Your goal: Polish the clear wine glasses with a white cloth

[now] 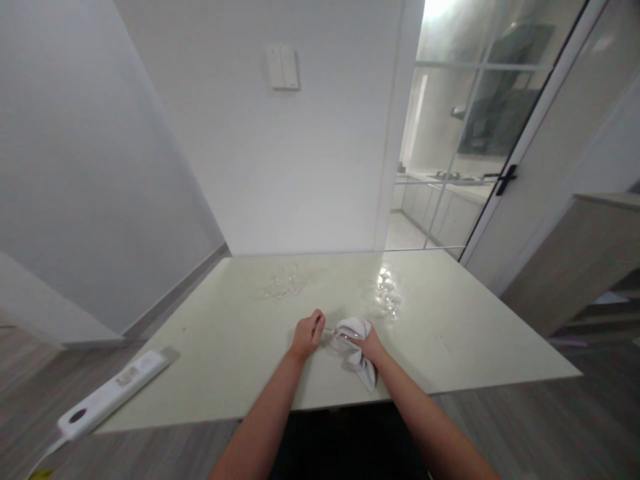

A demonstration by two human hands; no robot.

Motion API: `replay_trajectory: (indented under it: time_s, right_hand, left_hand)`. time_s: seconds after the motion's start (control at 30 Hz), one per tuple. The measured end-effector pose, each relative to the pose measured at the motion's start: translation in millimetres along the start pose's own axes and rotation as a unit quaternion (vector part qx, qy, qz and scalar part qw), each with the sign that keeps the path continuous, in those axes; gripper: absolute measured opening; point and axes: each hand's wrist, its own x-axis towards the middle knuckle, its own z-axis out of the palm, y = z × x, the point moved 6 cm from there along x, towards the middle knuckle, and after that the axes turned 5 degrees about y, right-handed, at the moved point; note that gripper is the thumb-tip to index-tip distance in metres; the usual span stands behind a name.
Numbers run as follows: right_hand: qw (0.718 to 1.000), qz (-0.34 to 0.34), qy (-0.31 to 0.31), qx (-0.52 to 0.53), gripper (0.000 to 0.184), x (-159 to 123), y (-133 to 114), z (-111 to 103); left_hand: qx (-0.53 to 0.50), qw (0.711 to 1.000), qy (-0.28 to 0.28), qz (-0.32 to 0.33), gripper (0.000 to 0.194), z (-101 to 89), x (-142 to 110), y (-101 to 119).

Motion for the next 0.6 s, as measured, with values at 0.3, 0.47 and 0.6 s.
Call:
replay_trajectory:
  time_s: [0.3, 0.47, 0.6]
  right_hand:
    - [0.994, 0.001, -0.105, 0.0, 0.04, -4, -19, 8]
    - [0.991, -0.024, -0.128, -0.02, 0.043, -9, -21, 10]
    - [0.997, -0.001, -0.068, -0.026, 0.035, -6, -19, 6]
  left_hand:
    - [-0.022, 0.999, -0.004, -0.03, 0.03, 4.3, 4, -10]
    - [-0.042, 0.999, -0.014, -0.022, 0.029, 4.0, 5, -6]
    - [-0.047, 0.998, -0.016, -0.033, 0.03, 4.0, 5, -7]
